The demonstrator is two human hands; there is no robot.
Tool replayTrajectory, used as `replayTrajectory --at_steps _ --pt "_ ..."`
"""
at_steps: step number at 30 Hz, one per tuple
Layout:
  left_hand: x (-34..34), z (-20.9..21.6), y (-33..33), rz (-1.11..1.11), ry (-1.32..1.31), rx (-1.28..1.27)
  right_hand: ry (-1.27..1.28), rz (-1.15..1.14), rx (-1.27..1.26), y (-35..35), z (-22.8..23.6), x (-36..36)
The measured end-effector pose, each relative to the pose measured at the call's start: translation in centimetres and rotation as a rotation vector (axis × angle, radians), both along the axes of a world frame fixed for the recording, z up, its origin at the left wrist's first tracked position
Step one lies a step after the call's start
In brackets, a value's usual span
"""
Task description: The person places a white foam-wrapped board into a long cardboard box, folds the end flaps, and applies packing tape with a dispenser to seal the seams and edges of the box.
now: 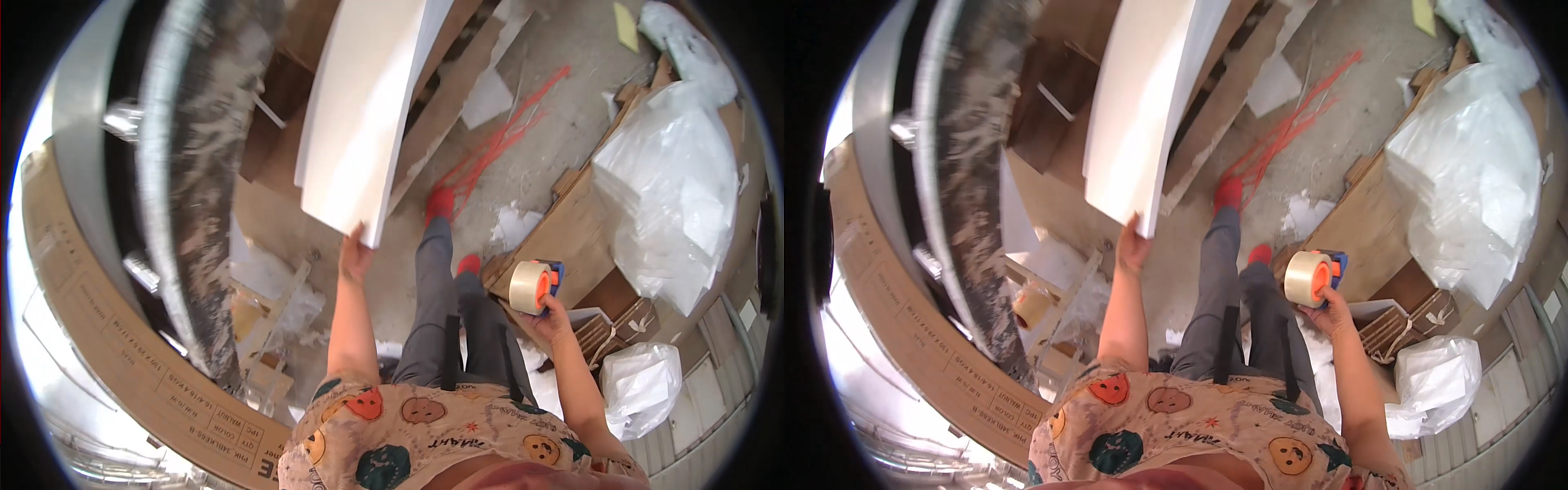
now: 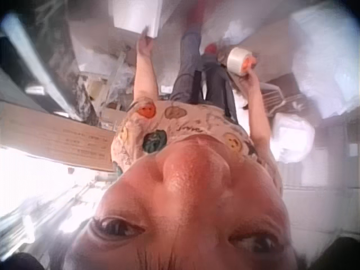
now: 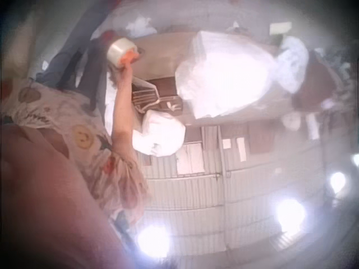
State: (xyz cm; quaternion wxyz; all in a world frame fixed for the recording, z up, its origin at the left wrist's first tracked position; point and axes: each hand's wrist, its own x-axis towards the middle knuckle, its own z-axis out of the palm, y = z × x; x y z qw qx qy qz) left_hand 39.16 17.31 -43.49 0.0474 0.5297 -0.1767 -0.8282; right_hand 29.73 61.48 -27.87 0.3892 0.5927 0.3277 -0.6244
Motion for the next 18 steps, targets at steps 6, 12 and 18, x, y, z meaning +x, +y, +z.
replayTrajectory --at_steps 6,12,18 --pt "-3.3 16.3 10.5 -0.140 0.020 0.062 0.260 -0.172 -0.634 -0.8 0.8 -7.3" --pt "2.2 28.7 17.4 -0.214 -0.029 0.107 0.650 -0.087 -0.916 -2.6 3.3 -17.9" --pt "1.2 40.6 20.4 -0.497 -0.193 -0.083 1.131 0.214 -0.605 -1.9 6.9 -20.7"
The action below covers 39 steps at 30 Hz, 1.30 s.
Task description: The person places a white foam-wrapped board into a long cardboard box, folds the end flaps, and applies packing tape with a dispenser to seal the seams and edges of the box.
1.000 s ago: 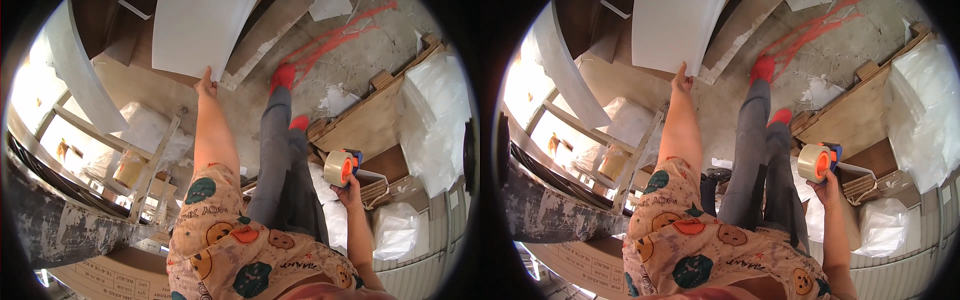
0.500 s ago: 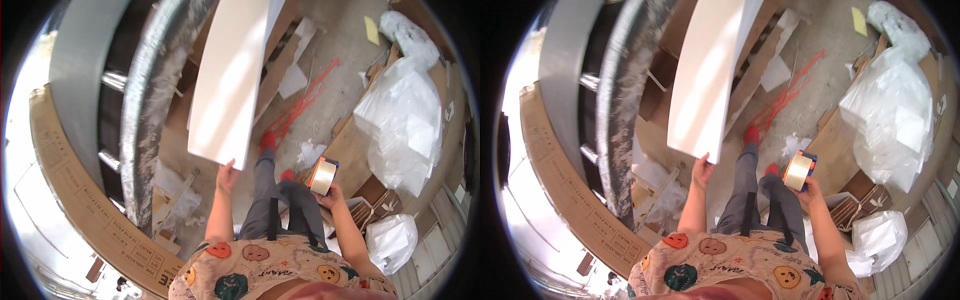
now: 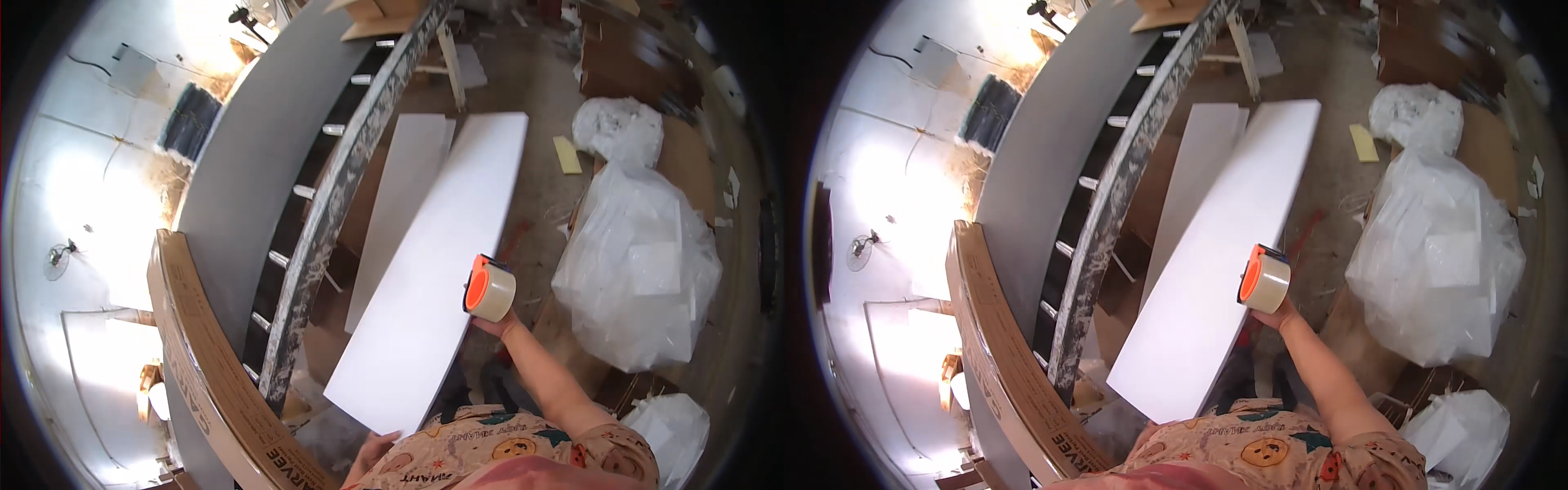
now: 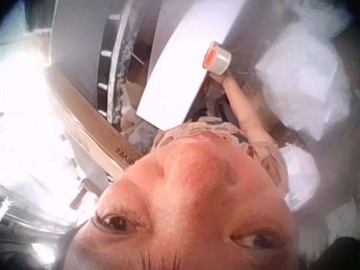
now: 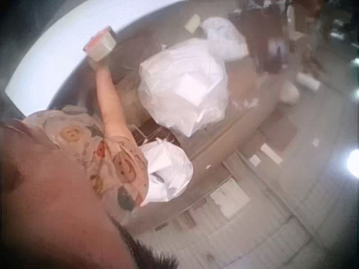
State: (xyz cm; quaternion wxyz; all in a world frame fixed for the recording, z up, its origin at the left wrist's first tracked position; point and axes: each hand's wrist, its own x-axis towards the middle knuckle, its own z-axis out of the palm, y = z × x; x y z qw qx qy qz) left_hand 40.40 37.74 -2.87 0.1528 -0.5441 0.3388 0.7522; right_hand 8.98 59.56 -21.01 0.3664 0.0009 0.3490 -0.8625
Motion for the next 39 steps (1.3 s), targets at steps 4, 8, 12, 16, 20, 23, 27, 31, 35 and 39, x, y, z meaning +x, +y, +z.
replayTrajectory --at_steps 4,8,12,16,20,23,27,31,35,39 --pt "-7.1 5.3 1.4 -0.036 0.063 0.126 -0.398 -0.091 -0.267 3.9 4.7 -3.3" --pt "-13.4 2.1 1.8 -0.168 0.160 0.153 -0.281 -0.140 0.181 7.4 6.4 -9.4" --pt "-23.5 -3.6 0.2 -0.363 0.271 0.148 -0.178 -0.367 0.178 9.6 8.0 -17.6" --pt "-36.5 -5.5 -0.7 -0.504 0.388 0.037 0.032 -0.506 0.381 11.2 18.4 -27.7" --pt "-53.9 -2.7 -3.2 -0.693 0.331 -0.538 0.245 -0.679 0.582 15.1 22.8 -39.0" --pt "-66.2 -2.6 -7.9 -0.268 0.647 -1.392 0.457 -0.589 0.606 18.0 24.5 -47.4" --pt "-83.4 8.0 -9.1 -0.332 0.849 -2.008 0.379 -0.611 0.501 16.7 27.1 -56.6" --pt "-96.9 12.6 -10.2 -0.552 0.440 -2.287 0.573 -0.516 0.563 16.7 24.4 -67.9" --pt "-105.1 11.7 -10.5 -0.799 0.156 -2.412 0.565 -0.519 0.403 17.0 21.7 -80.8" --pt "-107.0 11.9 -13.3 -0.911 -0.122 -2.353 0.287 -0.346 0.323 16.9 25.0 -91.3"
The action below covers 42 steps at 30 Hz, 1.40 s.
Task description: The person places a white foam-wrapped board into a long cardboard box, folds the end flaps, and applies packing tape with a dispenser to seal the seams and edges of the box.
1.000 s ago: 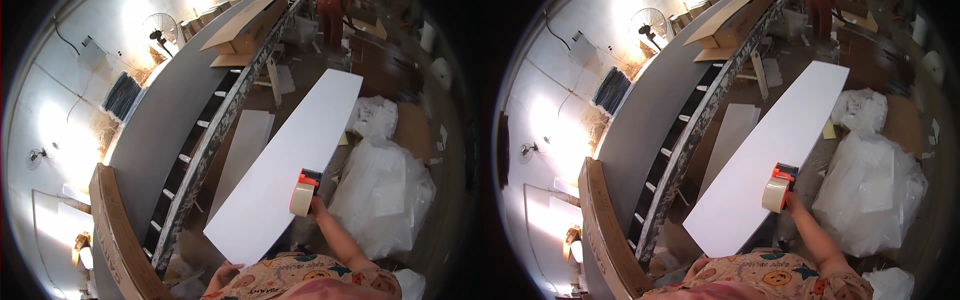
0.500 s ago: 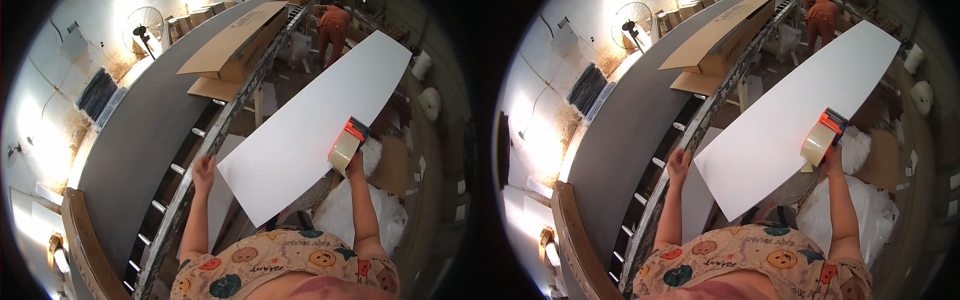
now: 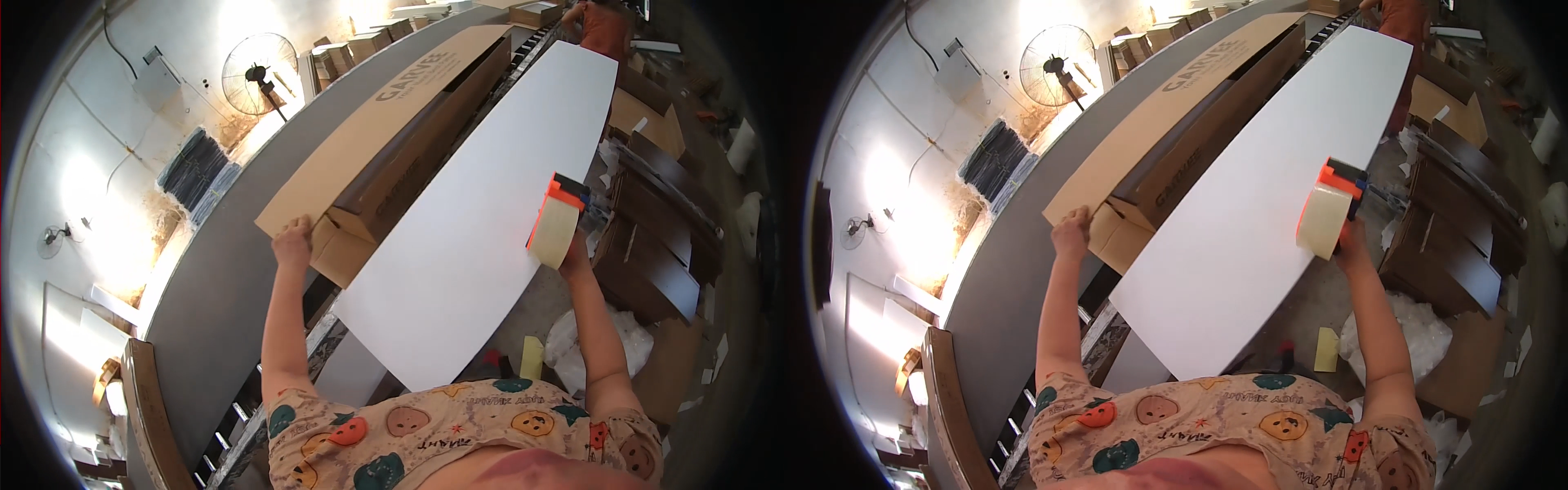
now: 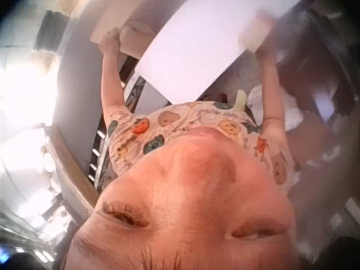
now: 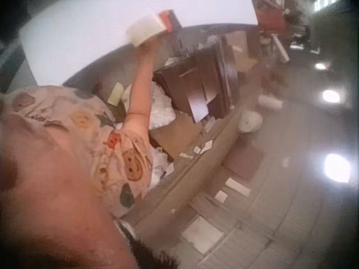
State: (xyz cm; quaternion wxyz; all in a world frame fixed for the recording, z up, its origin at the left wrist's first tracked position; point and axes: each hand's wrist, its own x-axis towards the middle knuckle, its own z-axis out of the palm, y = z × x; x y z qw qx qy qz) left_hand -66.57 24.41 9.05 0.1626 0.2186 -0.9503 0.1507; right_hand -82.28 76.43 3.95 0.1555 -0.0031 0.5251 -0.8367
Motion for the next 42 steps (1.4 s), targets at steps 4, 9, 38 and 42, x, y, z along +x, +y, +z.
replayTrajectory --at_steps 4,9,38,42 --pt "1.2 6.1 -1.1 0.013 0.224 0.047 0.124 0.030 -0.096 -2.9 2.5 -8.0" --pt "0.1 10.4 -7.1 0.209 0.363 0.030 0.267 0.164 -0.014 -8.0 2.4 -15.2" --pt "-2.5 23.0 -20.0 0.795 0.078 0.292 -0.144 0.445 -0.105 -33.3 4.3 -32.2" --pt "-2.6 21.7 -17.6 0.878 0.051 0.180 -0.127 0.507 0.012 -34.4 2.6 -32.7"
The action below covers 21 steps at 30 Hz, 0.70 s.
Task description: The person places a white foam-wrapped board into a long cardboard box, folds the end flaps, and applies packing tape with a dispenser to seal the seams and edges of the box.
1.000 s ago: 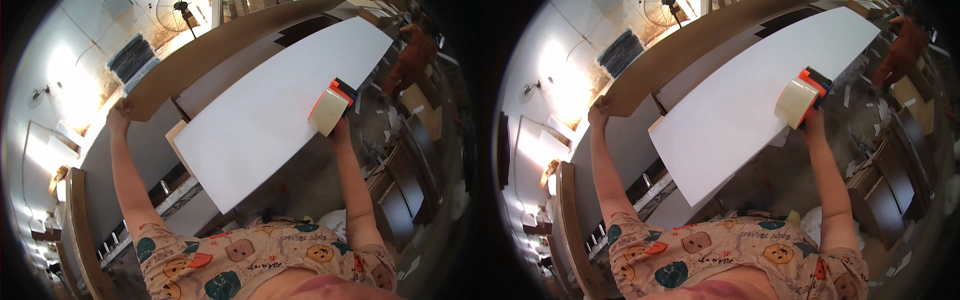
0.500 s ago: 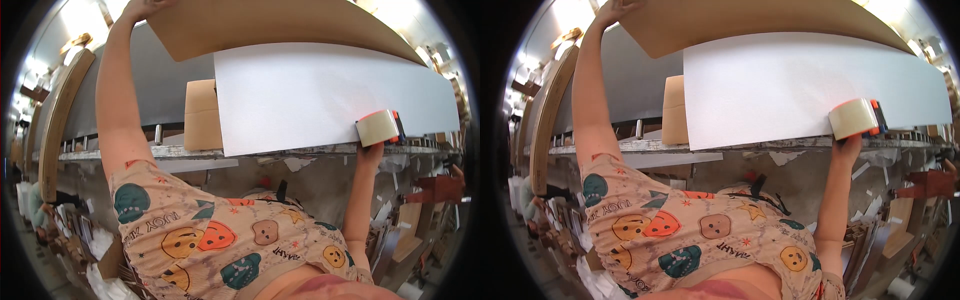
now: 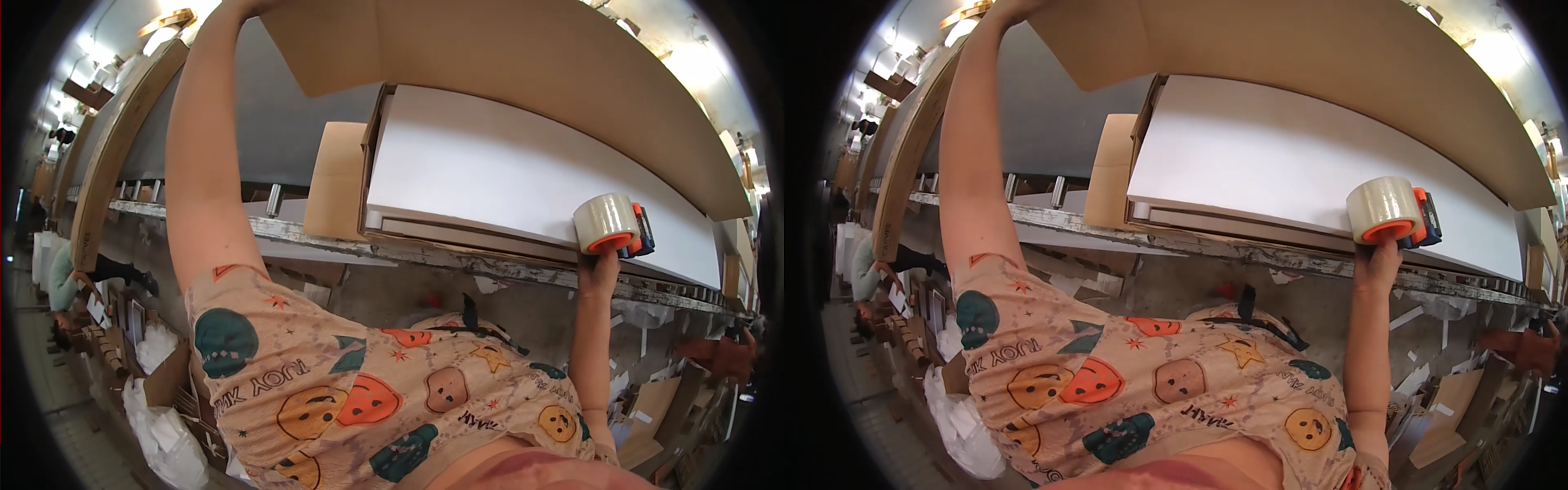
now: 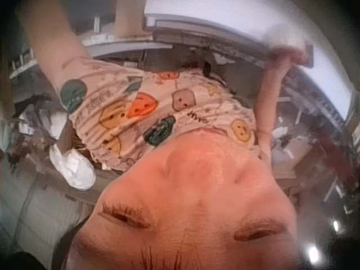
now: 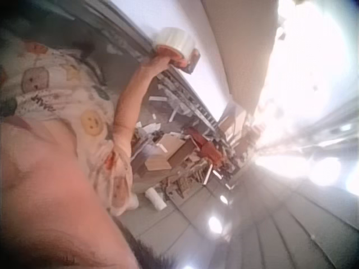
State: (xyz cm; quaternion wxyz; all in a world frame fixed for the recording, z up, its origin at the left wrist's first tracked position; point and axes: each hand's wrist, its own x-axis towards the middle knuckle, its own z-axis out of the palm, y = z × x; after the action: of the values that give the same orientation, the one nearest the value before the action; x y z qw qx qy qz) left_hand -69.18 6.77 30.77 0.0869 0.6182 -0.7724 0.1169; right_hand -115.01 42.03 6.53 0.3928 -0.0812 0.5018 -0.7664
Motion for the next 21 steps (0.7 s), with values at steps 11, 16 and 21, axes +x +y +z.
replayTrajectory --at_steps 11,16,21 --pt "-1.0 -12.3 10.3 -0.657 0.407 -0.683 -0.178 0.239 0.087 -0.6 1.1 1.8" --pt "-12.3 -19.5 19.4 -0.861 0.362 0.028 -0.282 0.420 0.228 -0.4 4.4 2.4" --pt "-13.1 -19.3 18.1 -0.667 0.379 0.654 -0.289 0.532 0.091 -1.1 4.3 3.4"
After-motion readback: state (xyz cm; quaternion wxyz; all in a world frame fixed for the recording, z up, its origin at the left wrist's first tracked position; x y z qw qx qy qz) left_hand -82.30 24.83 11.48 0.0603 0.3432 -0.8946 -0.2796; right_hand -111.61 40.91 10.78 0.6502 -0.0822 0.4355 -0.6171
